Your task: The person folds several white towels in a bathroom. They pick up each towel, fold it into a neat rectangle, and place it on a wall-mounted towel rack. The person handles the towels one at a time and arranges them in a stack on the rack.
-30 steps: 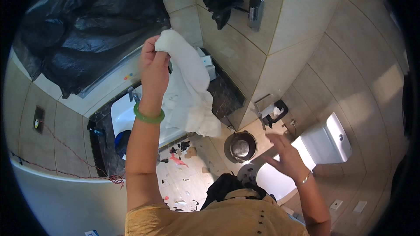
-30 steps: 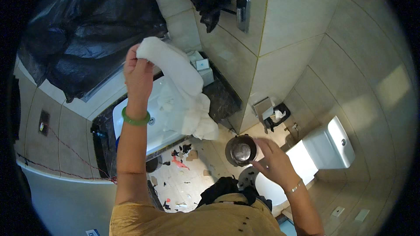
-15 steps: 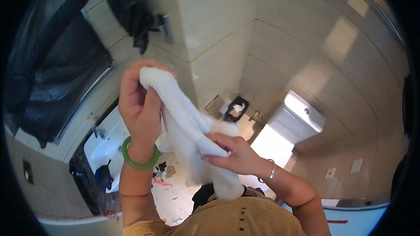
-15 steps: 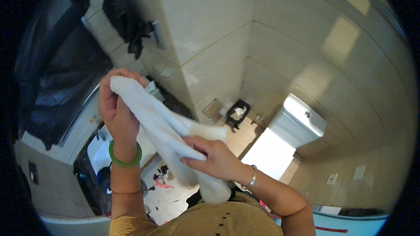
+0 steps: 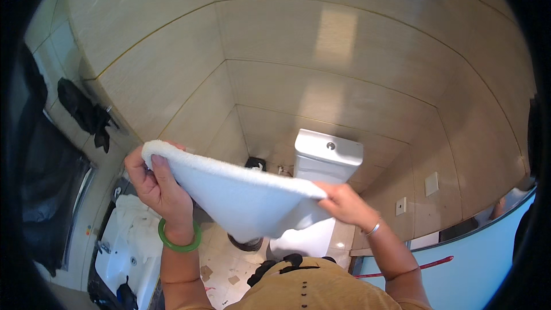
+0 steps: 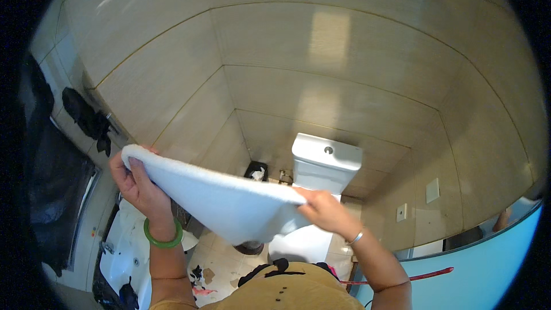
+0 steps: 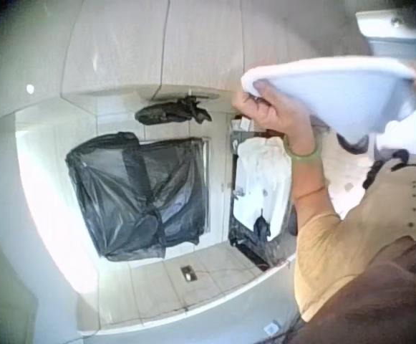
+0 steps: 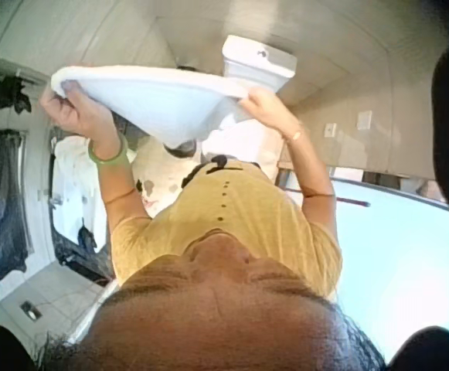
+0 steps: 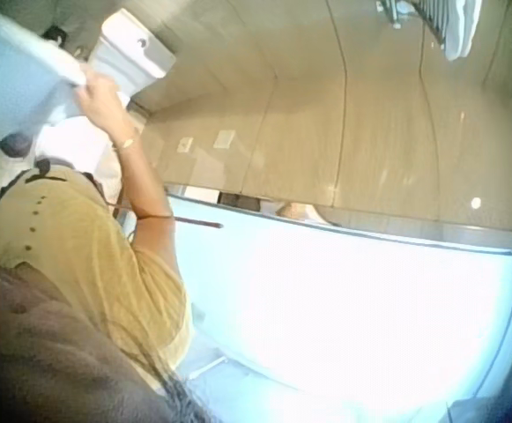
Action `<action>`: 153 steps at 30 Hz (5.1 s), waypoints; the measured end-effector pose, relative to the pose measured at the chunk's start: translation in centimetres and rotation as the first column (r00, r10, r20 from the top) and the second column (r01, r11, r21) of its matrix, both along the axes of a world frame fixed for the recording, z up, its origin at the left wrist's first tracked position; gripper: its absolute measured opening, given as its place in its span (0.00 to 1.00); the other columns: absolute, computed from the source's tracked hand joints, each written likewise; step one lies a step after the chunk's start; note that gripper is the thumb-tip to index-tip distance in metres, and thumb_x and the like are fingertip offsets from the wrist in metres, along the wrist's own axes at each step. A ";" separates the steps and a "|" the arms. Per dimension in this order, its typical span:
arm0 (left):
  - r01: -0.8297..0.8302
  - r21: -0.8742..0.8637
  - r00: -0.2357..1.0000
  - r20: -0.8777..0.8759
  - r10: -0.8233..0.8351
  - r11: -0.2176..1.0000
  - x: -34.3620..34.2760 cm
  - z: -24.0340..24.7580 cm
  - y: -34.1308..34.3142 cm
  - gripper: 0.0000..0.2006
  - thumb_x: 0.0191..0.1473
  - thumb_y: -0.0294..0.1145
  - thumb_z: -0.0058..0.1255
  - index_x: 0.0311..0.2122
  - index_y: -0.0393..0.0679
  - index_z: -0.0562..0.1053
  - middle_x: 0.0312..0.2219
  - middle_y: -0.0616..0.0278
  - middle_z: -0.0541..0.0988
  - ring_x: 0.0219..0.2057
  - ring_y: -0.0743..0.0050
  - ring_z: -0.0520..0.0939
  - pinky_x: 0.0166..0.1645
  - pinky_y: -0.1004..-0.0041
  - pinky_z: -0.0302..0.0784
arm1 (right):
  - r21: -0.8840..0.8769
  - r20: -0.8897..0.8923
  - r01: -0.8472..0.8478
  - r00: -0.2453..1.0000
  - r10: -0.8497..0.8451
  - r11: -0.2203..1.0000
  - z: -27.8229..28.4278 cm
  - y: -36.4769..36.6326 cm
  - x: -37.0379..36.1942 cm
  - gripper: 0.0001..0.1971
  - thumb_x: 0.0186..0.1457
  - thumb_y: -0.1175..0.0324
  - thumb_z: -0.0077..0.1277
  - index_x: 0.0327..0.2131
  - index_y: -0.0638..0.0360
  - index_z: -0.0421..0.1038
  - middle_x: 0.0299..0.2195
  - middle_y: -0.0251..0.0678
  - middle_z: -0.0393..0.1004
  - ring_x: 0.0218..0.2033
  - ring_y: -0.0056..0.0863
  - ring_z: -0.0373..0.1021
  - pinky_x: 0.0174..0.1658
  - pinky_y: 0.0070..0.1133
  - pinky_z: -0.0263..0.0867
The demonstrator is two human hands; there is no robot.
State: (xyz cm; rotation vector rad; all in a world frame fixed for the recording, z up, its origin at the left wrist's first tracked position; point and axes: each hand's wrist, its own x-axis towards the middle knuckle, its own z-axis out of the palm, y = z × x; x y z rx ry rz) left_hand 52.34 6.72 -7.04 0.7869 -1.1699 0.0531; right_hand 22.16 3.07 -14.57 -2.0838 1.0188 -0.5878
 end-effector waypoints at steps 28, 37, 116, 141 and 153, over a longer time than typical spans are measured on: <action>0.986 0.071 0.049 -0.988 -0.148 -0.149 -6.8 -20.6 6.4 0.18 0.59 0.46 0.38 0.47 0.44 0.62 0.37 0.62 0.67 0.33 0.70 0.68 0.37 0.69 0.65 | 0.724 0.667 -0.548 0.396 -0.631 0.420 -16.0 6.2 -4.3 0.09 0.55 0.66 0.48 0.33 0.64 0.70 0.30 0.39 0.70 0.29 0.32 0.67 0.32 0.28 0.61; 0.990 0.139 0.131 -0.975 -0.179 -0.028 -1.9 -19.8 6.2 0.32 0.57 0.56 0.36 0.60 0.44 0.56 0.56 0.55 0.62 0.54 0.55 0.65 0.59 0.56 0.60 | 0.849 0.505 -0.403 0.428 -0.749 0.342 -15.3 5.5 -10.9 0.16 0.59 0.62 0.42 0.44 0.63 0.68 0.42 0.42 0.70 0.42 0.36 0.67 0.46 0.30 0.63; 0.958 0.153 0.067 -0.942 -0.329 -0.242 -14.6 -14.7 -0.5 0.20 0.57 0.22 0.41 0.55 0.29 0.62 0.48 0.49 0.72 0.48 0.68 0.74 0.53 0.70 0.70 | -0.282 0.079 0.197 0.980 -0.182 0.939 -0.5 4.4 -3.9 0.08 0.50 0.70 0.55 0.35 0.58 0.73 0.25 0.36 0.71 0.24 0.31 0.69 0.26 0.24 0.65; 0.865 0.214 0.470 -0.662 -0.584 0.454 -7.8 -9.3 -2.1 0.11 0.61 0.34 0.40 0.41 0.36 0.66 0.32 0.56 0.74 0.33 0.73 0.76 0.42 0.72 0.72 | -0.129 -0.269 -0.102 0.961 0.064 0.986 -2.5 3.7 -9.1 0.14 0.47 0.57 0.59 0.23 0.55 0.68 0.18 0.35 0.69 0.20 0.35 0.70 0.24 0.26 0.63; 0.224 0.531 0.974 -0.086 -0.211 0.817 -5.3 -11.1 -2.4 0.11 0.62 0.32 0.37 0.41 0.35 0.68 0.34 0.60 0.74 0.35 0.78 0.73 0.43 0.78 0.68 | -0.415 -0.080 0.451 0.847 -0.525 0.790 -1.3 4.2 -9.7 0.14 0.45 0.72 0.57 0.37 0.59 0.68 0.29 0.39 0.71 0.30 0.38 0.70 0.34 0.29 0.67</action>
